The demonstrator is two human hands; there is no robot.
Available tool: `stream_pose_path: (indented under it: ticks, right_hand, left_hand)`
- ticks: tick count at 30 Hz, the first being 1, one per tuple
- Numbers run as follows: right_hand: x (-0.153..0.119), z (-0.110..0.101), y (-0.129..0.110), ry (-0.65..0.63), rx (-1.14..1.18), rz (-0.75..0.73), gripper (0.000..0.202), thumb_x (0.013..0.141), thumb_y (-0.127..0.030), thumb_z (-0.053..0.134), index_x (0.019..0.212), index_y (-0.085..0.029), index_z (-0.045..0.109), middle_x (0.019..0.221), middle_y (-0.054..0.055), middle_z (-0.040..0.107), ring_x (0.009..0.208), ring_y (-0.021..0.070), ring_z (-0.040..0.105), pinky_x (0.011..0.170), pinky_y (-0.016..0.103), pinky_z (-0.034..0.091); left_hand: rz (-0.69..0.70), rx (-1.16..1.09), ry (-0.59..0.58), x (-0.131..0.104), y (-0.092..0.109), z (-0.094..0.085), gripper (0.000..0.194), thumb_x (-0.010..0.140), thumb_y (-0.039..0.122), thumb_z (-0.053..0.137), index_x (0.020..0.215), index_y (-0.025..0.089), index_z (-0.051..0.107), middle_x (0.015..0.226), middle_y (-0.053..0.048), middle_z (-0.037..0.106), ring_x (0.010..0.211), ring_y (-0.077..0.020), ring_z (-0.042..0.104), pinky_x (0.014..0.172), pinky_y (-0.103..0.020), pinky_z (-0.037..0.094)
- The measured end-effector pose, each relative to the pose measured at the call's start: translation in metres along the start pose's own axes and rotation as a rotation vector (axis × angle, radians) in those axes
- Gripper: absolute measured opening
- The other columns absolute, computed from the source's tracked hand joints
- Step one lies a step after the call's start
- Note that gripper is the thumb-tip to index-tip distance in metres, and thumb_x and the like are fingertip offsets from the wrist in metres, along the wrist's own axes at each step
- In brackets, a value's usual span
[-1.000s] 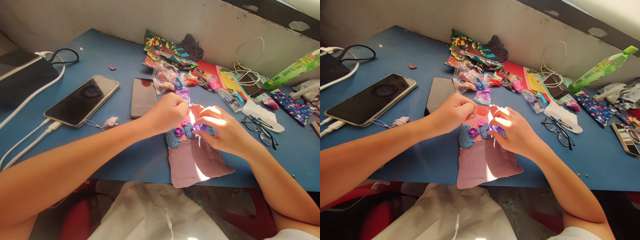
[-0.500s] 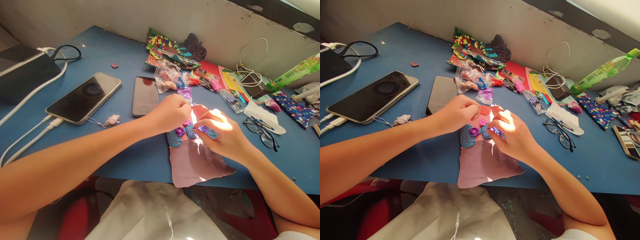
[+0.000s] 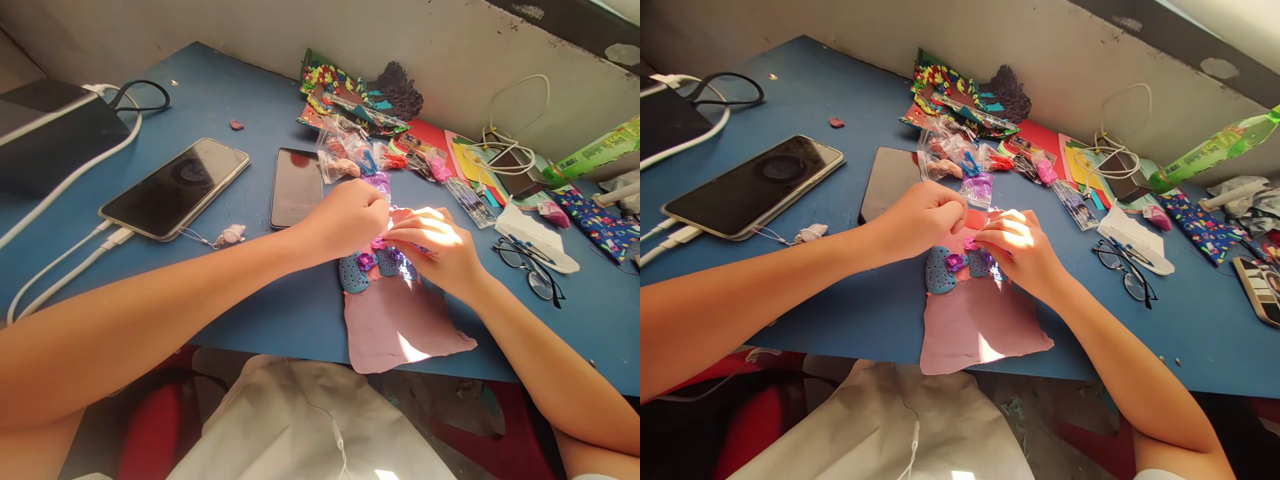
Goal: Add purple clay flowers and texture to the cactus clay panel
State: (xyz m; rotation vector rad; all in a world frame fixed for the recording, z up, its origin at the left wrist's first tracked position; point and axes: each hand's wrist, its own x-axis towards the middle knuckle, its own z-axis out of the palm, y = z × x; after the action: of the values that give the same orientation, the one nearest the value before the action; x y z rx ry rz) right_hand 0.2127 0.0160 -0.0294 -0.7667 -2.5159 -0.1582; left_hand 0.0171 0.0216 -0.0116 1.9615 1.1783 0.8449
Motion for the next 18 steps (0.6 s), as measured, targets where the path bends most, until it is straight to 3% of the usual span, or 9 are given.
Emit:
stream_pose_path:
  ticks: [9, 13, 18]
  right_hand:
    - [-0.0005, 0.0018, -0.0004, -0.026, -0.052, -0.040, 0.017, 0.090, -0.013, 0.051, 0.093, -0.024, 0.063, 0.090, 0.003, 0.075, 0.093, 0.0205, 0.068, 0.078, 0.038, 0.045]
    - [-0.0006, -0.0009, -0.0034, -0.032, -0.084, -0.076, 0.022, 0.084, -0.008, 0.051, 0.098, -0.022, 0.059, 0.093, 0.005, 0.074, 0.097, 0.0232, 0.066, 0.078, 0.039, 0.044]
    - [-0.0017, -0.0048, -0.0037, -0.021, -0.117, -0.107, 0.033, 0.077, -0.001, 0.048, 0.101, -0.021, 0.057, 0.096, 0.005, 0.072, 0.099, 0.0246, 0.066, 0.078, 0.039, 0.043]
  left_hand:
    - [0.034, 0.064, 0.001, -0.0046, -0.0003, 0.0029, 0.034, 0.075, 0.007, 0.040, 0.045, 0.019, 0.030, 0.045, 0.002, 0.035, 0.045, -0.0095, 0.034, 0.042, -0.028, 0.023]
    - [0.057, 0.107, -0.051, -0.0077, 0.0013, 0.0049, 0.035, 0.076, 0.007, 0.040, 0.045, 0.020, 0.028, 0.044, 0.001, 0.039, 0.044, -0.0100, 0.035, 0.043, -0.029, 0.024]
    - [0.080, 0.125, -0.032, -0.0092, 0.0037, 0.0033, 0.036, 0.076, 0.007, 0.040, 0.045, 0.020, 0.026, 0.042, 0.002, 0.038, 0.044, -0.0100, 0.033, 0.043, -0.029, 0.022]
